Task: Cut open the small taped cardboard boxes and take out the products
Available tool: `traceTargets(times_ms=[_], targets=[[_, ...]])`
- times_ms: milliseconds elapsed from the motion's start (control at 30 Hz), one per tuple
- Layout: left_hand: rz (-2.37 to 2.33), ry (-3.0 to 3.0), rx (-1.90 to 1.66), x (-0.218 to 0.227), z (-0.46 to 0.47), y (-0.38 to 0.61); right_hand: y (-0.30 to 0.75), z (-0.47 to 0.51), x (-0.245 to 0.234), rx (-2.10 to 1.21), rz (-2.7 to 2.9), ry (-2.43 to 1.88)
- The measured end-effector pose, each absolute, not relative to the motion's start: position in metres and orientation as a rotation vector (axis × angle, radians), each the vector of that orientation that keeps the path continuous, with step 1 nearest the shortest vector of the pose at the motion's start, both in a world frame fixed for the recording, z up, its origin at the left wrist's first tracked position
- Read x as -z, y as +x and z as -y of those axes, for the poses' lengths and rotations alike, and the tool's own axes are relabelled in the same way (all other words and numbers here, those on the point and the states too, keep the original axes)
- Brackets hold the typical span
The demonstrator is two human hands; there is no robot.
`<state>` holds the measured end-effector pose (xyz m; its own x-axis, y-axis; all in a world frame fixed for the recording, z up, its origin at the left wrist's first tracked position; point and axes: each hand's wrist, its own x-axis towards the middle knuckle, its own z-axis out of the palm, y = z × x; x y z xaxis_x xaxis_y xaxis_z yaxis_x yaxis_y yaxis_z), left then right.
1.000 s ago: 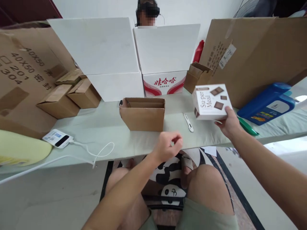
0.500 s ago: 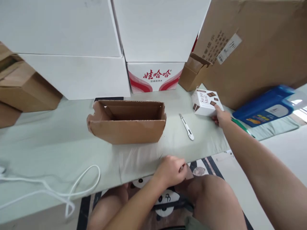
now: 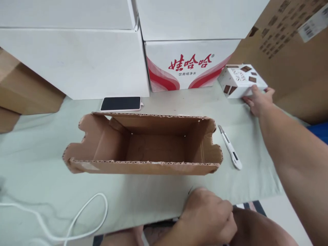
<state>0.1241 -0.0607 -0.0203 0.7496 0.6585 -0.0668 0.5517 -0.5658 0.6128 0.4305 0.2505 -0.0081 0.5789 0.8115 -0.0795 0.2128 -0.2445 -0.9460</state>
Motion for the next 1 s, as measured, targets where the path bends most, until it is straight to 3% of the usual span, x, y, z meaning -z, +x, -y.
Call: traceTargets(times_ms=[300, 667, 1000], targets=[[-0.966, 2.275, -0.178, 0.014, 0.056, 0.123, 0.385, -0.185, -0.016, -0.821, 0.997, -1.909], [-1.110, 2.163, -0.348, 0.013, 0.074, 0.098, 0.235, -0.064, -0.119, -1.171, 1.398, -1.840], [-1.186, 2.153, -0.465, -0.001, 0.070, 0.074, 0.212, -0.042, -0.144, -1.399, 1.168, -2.002]])
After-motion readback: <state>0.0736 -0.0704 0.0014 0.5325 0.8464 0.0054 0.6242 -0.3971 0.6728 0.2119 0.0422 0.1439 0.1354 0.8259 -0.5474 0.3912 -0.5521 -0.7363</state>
